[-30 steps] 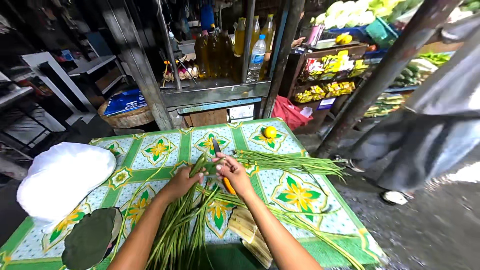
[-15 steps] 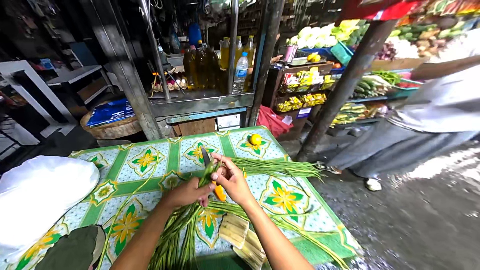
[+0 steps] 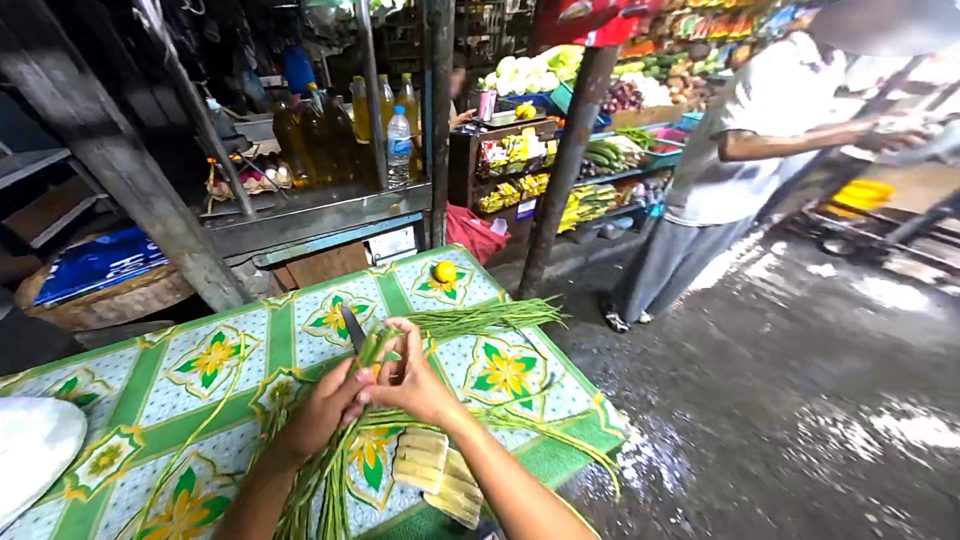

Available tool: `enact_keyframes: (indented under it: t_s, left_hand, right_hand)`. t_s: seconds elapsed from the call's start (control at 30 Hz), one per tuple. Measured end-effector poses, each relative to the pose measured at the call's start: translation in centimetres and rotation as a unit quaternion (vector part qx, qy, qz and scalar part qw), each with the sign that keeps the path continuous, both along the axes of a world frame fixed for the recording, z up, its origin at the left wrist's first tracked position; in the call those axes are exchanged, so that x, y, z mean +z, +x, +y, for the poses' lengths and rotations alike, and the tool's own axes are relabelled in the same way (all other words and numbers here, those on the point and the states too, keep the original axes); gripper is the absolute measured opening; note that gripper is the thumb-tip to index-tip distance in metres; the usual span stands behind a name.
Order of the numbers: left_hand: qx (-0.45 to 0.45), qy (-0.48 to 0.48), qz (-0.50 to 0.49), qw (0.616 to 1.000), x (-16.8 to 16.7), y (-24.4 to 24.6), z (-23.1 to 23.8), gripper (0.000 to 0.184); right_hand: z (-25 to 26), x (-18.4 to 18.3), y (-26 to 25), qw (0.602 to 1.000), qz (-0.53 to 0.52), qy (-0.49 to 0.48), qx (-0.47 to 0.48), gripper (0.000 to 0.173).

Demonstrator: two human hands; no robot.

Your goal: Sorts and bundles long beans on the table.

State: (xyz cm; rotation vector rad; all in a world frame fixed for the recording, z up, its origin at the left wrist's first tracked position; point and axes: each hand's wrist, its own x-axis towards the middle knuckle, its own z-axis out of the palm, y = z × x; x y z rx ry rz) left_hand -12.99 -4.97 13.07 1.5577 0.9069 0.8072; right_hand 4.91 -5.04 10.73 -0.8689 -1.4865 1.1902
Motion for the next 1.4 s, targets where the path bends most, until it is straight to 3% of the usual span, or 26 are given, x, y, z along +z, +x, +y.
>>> enact_keyframes:
  t_s: [0.03, 0.13, 0.17, 0.2, 0.27, 0.33, 0.4, 0.43, 0.5, 0.57, 0.6, 0.67, 0.73, 0.8, 0.87, 0.93, 1.0, 1.07, 1.1, 1.17, 1.23, 1.33, 1.4]
  left_hand:
    - [0.040, -0.006, -0.037, 0.999, 0.1, 0.2, 0.1, 0.024]
    - [0.135, -0.080, -0.201, 0.967, -0.8, 0.2, 1.5, 0.035]
    - [0.148, -0.112, -0.259, 0.948, -1.2, 0.0, 2.0, 0.039]
    - [0.148, -0.121, -0.302, 0.934, -1.5, -0.3, 2.1, 0.042]
    - [0.118, -0.065, -0.334, 0.933, -1.7, -0.8, 1.5, 0.039]
    - [0.028, -0.029, -0.352, 0.935, -1.5, -1.3, 0.6, 0.022]
    - [-0.066, -0.033, -0.295, 0.953, -0.6, -1.8, -0.7, 0.033]
    - [-0.085, -0.031, -0.236, 0.967, -0.2, -1.9, -1.3, 0.036]
    - [-0.045, -0.003, -0.046, 0.998, 0.7, -1.2, -2.6, 0.031]
    - [0.010, 0.023, 0.134, 0.991, 1.3, 0.1, -3.5, 0.025]
    - [0.020, 0.040, 0.153, 0.987, 1.1, 0.2, -3.6, 0.031]
    - [0.066, 0.086, 0.052, 0.993, -1.1, 0.5, -2.6, 0.022]
    - [0.137, 0.134, -0.032, 0.981, -4.1, 0.3, 0.0, 0.027]
    - [0.210, 0.104, 0.010, 0.972, -2.9, 1.0, 0.7, 0.033]
    - [0.171, 0.121, 0.041, 0.977, -1.9, 1.3, -0.1, 0.042]
    - [0.049, 0.103, 0.112, 0.987, -1.0, 1.6, -1.4, 0.045]
    - [-0.044, 0.020, 0.196, 0.979, 0.1, 2.3, -2.4, 0.032]
    - [-0.010, 0.041, 0.184, 0.982, -0.3, 1.9, -2.8, 0.028]
    - [0.039, 0.071, 0.172, 0.982, -0.9, 1.7, -2.3, 0.031]
    - [0.198, 0.117, 0.198, 0.953, -2.2, 2.1, -0.3, 0.040]
    - [0.262, 0.205, 0.252, 0.909, -2.9, 2.8, 0.0, 0.050]
    - [0.144, 0.272, 0.349, 0.885, -2.0, 4.0, -2.3, 0.043]
    - [0.076, 0.299, 0.383, 0.871, -1.9, 4.1, -3.2, 0.039]
  right_hand:
    - [-0.8, -0.3, -0.6, 0.999, -0.022, 0.041, -0.002, 0.087]
    - [-4.3, 0.6, -1.6, 0.984, -0.068, 0.156, 0.060, 0.029]
    - [-5.0, 1.0, -1.6, 0.981, -0.042, 0.158, 0.103, 0.026]
    - [-5.3, 1.2, -1.4, 0.979, 0.004, 0.152, 0.133, 0.037]
    - [-4.3, 1.6, -0.4, 0.972, 0.124, 0.113, 0.166, 0.076]
    - [-2.3, 1.8, 0.8, 0.953, 0.209, 0.085, 0.201, 0.100]
    - [-0.8, 2.0, 1.8, 0.955, 0.193, 0.082, 0.208, 0.109]
    - [-0.5, 2.2, 2.2, 0.963, 0.162, 0.088, 0.199, 0.104]
    - [-0.4, 2.8, 2.6, 0.978, 0.053, 0.150, 0.134, 0.073]
    - [-1.7, 3.3, 1.4, 0.959, -0.117, 0.256, 0.003, 0.032]
    - [-2.7, 2.9, 0.2, 0.924, -0.194, 0.325, -0.049, 0.025]
    - [-4.7, 1.7, -1.6, 0.883, -0.244, 0.397, -0.059, 0.029]
    - [-4.9, 0.8, -1.1, 0.925, -0.183, 0.332, -0.029, 0.044]
    - [-2.7, 1.0, 1.6, 0.983, -0.073, 0.170, 0.013, 0.056]
    - [-0.4, 1.4, 4.0, 0.996, 0.017, 0.062, 0.060, 0.058]
    - [0.0, 2.0, 4.7, 0.995, -0.009, 0.087, 0.043, 0.043]
    - [-1.6, 2.5, 3.8, 0.965, -0.162, 0.201, -0.030, 0.025]
    - [-3.6, 2.0, 2.0, 0.913, -0.252, 0.317, -0.055, 0.025]
    - [-4.1, 1.5, 1.5, 0.908, -0.251, 0.331, -0.046, 0.033]
    - [-3.4, 0.3, 1.7, 0.957, -0.167, 0.237, -0.012, 0.052]
    - [-1.2, -0.1, 2.9, 0.995, -0.023, 0.086, 0.035, 0.056]
    - [1.1, 0.3, 4.3, 0.988, 0.120, -0.074, 0.060, 0.035]
    - [1.8, 0.2, 4.7, 0.984, 0.139, -0.100, 0.043, 0.014]
